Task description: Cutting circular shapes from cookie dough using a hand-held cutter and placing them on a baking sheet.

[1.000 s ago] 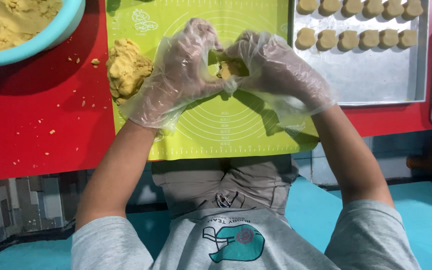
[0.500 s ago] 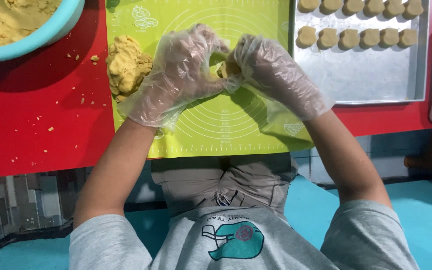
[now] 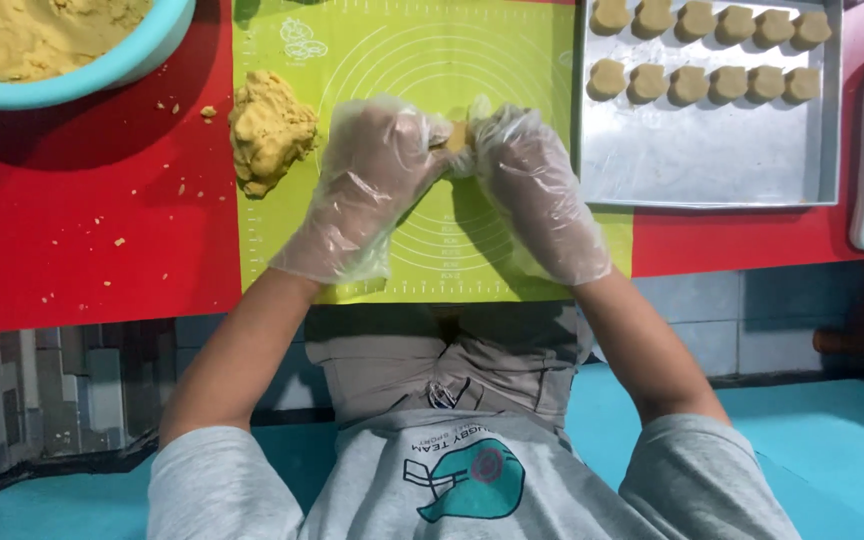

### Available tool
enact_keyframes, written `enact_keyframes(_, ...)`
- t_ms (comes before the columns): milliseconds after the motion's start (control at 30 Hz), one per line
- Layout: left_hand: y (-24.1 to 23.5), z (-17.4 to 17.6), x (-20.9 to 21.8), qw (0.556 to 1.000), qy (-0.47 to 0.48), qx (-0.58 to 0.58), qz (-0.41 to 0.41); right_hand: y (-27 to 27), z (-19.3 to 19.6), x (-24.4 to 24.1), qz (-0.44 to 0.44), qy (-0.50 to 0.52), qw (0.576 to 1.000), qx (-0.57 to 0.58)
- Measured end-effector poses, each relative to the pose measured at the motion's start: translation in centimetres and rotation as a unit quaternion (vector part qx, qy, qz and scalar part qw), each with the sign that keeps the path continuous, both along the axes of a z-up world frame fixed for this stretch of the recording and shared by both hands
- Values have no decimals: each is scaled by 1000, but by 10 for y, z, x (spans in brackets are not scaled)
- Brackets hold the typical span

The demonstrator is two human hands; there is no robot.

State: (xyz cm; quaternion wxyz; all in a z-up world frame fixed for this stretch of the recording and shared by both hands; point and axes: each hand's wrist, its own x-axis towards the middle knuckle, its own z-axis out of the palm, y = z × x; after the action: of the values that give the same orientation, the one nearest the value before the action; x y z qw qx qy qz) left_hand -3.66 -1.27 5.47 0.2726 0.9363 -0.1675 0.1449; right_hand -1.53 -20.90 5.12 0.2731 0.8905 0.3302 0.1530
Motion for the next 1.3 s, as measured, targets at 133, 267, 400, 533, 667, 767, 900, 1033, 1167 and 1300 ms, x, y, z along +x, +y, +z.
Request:
enact_keyframes(133,-4,-5,-16,997,54,-25,40,2,12,-17,4,-56,998,-9)
enact_keyframes(267,-9,-4,-23,991,24,112,63,-4,19,-24,-7,28,995,93)
enact_keyframes(400,-14,4,-31,973,41,211,89,-17,19,-22,-21,149,969,195)
enact_keyframes(533,-3,31,-42,979,150,138,18,-15,31,-22,-75,322,900,284)
enact_keyframes(667,32,-59,-40,827,412,-370,-98,-20,24,-21,-49,342,886,310)
enact_keyframes(767,55,-149,-30,186,518,-816,-178,-16,21,-29,57,151,977,140)
enact_keyframes(900,43,-114,-23,407,479,-760,-164,-1,20,-31,-33,394,804,445)
enact_keyframes(1033,25,-80,-15,807,312,-492,-97,6,3,-32,55,274,914,292)
enact_keyframes(1167,20,-44,-28,994,63,-89,3,11,20,-31,100,305,875,361)
enact_keyframes(1300,10,-16,-46,990,117,-74,9,6,-11,-16,94,321,856,394)
